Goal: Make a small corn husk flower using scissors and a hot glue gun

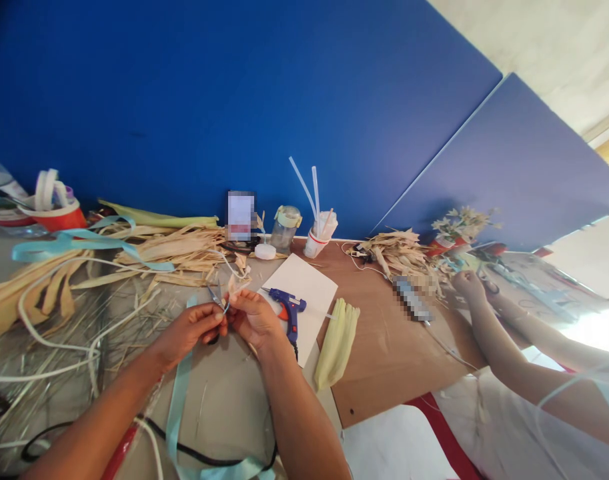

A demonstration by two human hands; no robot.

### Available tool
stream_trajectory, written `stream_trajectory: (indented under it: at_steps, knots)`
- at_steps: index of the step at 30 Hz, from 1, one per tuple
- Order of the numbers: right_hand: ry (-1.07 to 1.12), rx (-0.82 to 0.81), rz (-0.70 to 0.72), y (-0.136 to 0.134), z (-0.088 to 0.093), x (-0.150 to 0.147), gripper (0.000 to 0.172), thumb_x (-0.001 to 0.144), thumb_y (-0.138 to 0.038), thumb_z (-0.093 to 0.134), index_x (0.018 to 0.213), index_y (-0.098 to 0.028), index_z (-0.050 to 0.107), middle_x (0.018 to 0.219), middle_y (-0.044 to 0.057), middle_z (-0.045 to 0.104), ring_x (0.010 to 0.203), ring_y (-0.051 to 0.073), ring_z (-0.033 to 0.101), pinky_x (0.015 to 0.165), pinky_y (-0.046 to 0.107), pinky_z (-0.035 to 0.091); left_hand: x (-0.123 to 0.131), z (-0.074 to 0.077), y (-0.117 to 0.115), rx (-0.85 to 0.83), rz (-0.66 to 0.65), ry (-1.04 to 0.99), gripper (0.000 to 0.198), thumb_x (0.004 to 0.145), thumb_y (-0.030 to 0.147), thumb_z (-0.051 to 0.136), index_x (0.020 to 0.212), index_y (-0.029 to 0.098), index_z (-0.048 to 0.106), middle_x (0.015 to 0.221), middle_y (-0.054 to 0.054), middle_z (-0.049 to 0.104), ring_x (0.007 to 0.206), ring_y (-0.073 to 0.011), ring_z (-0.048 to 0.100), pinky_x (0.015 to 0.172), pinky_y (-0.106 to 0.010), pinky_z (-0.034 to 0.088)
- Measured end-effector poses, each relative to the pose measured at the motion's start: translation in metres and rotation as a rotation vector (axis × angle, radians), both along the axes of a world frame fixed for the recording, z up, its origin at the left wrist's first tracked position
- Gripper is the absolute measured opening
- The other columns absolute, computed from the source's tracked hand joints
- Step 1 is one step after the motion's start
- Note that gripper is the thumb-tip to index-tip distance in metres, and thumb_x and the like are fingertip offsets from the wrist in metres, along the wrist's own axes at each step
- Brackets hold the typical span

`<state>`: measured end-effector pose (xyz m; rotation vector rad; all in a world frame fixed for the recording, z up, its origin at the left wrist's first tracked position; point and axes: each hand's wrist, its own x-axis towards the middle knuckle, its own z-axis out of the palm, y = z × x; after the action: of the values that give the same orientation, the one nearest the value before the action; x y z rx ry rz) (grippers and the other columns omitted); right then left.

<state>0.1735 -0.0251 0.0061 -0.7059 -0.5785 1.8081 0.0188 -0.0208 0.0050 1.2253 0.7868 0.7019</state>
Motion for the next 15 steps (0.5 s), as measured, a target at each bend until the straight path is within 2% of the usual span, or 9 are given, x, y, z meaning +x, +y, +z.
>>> stream_trajectory:
  at_steps: [4,10,15]
  knots:
    - [-0.008,-0.005,-0.037,0.001,-0.002,-0.003,0.026,0.057,-0.027,0.085,0.062,-0.017,0.061,0.051,-0.004,0.054,0.048,0.01,0.046,0.047,0.023,0.041,0.001,-0.001,0.001,0.095,0.069,0.065,0.032,0.076,0.048,0.062,0.068,0.017,0.058,0.065,0.0,0.061,0.049,-0.0091,0.041,0.05,-0.024,0.03]
    - [-0.047,-0.052,-0.151,0.002,-0.005,-0.011,0.028,0.054,-0.026,0.084,0.055,-0.017,0.058,0.046,-0.004,0.051,0.045,0.009,0.044,0.047,0.022,0.039,0.002,-0.011,0.001,0.277,0.148,0.208,0.027,0.083,0.043,0.055,0.071,0.019,0.059,0.061,0.004,0.052,0.053,-0.0112,0.041,0.052,-0.024,0.033]
    - [-0.104,-0.055,-0.269,0.002,-0.004,-0.018,0.026,0.051,-0.023,0.084,0.061,-0.018,0.06,0.049,-0.006,0.052,0.045,0.008,0.038,0.046,0.022,0.032,0.004,-0.01,-0.001,0.35,0.202,0.279,0.023,0.083,0.037,0.053,0.069,0.02,0.057,0.057,0.004,0.048,0.054,-0.0128,0.042,0.053,-0.024,0.033]
